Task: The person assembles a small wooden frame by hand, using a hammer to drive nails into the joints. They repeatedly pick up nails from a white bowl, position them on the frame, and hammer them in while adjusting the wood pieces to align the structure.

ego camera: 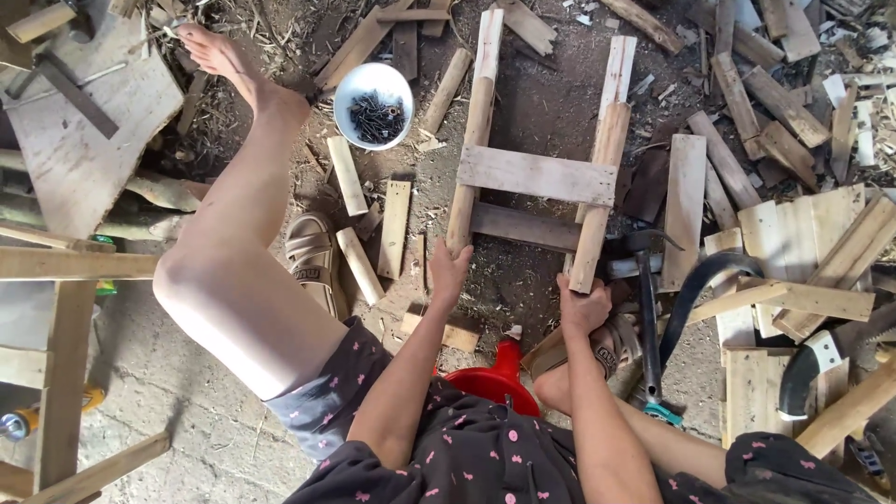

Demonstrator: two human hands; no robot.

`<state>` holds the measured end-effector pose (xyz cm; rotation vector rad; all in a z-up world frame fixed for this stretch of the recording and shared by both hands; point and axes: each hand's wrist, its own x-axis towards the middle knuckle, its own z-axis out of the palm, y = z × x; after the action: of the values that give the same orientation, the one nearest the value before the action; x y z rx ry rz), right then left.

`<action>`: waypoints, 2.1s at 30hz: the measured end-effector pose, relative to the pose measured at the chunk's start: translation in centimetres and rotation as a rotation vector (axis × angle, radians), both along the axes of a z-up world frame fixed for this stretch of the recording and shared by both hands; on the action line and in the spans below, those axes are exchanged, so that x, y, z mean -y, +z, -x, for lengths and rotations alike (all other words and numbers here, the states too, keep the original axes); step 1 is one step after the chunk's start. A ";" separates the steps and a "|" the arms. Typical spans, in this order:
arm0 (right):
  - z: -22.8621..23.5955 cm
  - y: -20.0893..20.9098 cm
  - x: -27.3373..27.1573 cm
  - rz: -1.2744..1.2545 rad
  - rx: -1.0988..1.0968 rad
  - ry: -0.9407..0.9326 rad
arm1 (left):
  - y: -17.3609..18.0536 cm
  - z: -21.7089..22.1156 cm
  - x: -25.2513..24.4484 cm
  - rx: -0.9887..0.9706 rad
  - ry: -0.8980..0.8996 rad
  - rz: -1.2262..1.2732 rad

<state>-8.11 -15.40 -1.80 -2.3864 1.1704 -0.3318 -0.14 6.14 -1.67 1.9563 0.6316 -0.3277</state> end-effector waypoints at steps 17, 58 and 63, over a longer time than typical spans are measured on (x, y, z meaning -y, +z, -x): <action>0.2 0.0 -0.1 0.010 0.035 0.041 | -4.0 2.5 0.1 0.430 0.191 -0.283; 0.2 0.9 -0.1 -0.028 0.021 0.082 | -1.6 -11.5 -8.2 0.416 -0.955 -0.318; 0.1 0.6 0.1 -0.012 0.025 0.068 | -0.2 -11.2 -8.4 0.395 -1.005 -0.372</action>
<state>-8.26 -15.49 -1.24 -2.3991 1.0738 -0.3307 11.08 14.53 -1.85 2.4866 -0.6368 -0.4241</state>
